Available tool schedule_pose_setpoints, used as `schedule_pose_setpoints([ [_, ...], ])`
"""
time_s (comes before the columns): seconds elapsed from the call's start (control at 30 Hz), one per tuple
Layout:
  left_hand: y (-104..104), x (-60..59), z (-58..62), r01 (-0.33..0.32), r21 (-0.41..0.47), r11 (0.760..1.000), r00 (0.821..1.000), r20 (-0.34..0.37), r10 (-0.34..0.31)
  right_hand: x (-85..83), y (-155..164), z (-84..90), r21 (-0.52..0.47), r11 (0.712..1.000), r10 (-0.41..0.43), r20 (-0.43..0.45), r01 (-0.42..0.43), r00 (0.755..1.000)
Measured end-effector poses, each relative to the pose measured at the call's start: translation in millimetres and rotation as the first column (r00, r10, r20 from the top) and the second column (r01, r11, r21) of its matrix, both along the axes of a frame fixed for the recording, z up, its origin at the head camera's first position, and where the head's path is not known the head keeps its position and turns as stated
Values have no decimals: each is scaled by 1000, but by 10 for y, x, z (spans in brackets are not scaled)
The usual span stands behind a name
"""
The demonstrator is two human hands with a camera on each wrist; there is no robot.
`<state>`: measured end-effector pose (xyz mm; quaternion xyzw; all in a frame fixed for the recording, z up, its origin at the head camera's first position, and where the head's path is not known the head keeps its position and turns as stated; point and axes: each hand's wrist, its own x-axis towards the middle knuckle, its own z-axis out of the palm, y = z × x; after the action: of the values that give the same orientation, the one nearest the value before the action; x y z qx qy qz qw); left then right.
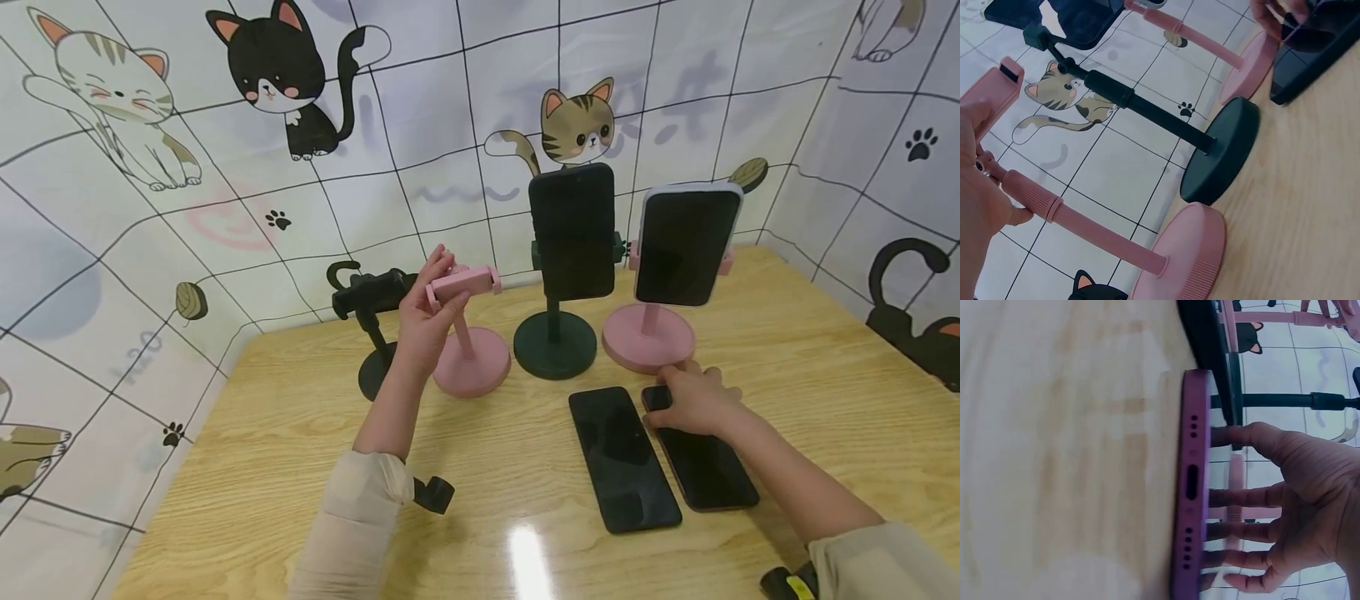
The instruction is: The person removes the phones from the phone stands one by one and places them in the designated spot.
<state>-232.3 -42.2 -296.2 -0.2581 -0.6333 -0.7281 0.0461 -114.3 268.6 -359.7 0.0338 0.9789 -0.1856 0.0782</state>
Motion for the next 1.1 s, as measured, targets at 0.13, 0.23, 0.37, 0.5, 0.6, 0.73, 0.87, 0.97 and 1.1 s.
schedule_pose_setpoints([
  [0.13,-47,79,-27,-84,-11,996,996,3,84,21,-37,159,24,1000,-14,-45,15,999],
  [0.23,-101,141,-42,-142,-74,987,989,17,144,38,-115,357,40,999,5,-107,-1,994],
  [0.37,-108,224,-61,-157,-142,977,983,69,168,64,-237,662,29,996,94,-226,-90,970],
  [0.5,-44,275,-106,-128,-233,964,974,155,167,67,-346,891,-38,985,150,-303,-169,941],
  [0.6,21,296,-151,-73,-311,947,970,197,140,58,-411,1009,-109,980,124,-312,-165,942],
  [0.73,134,323,-189,-3,-385,923,977,197,85,21,-480,1135,-170,976,73,-332,-136,940],
  [0.87,301,406,-100,63,-471,880,981,192,33,-27,-523,1216,-214,973,19,-312,-90,950],
  [0.97,436,444,-35,122,-501,857,981,193,-27,-44,-537,1245,-224,972,7,-293,-76,956],
  [1.1,593,434,7,185,-481,857,978,175,-113,-48,-554,1256,-233,968,22,-297,-95,955],
])
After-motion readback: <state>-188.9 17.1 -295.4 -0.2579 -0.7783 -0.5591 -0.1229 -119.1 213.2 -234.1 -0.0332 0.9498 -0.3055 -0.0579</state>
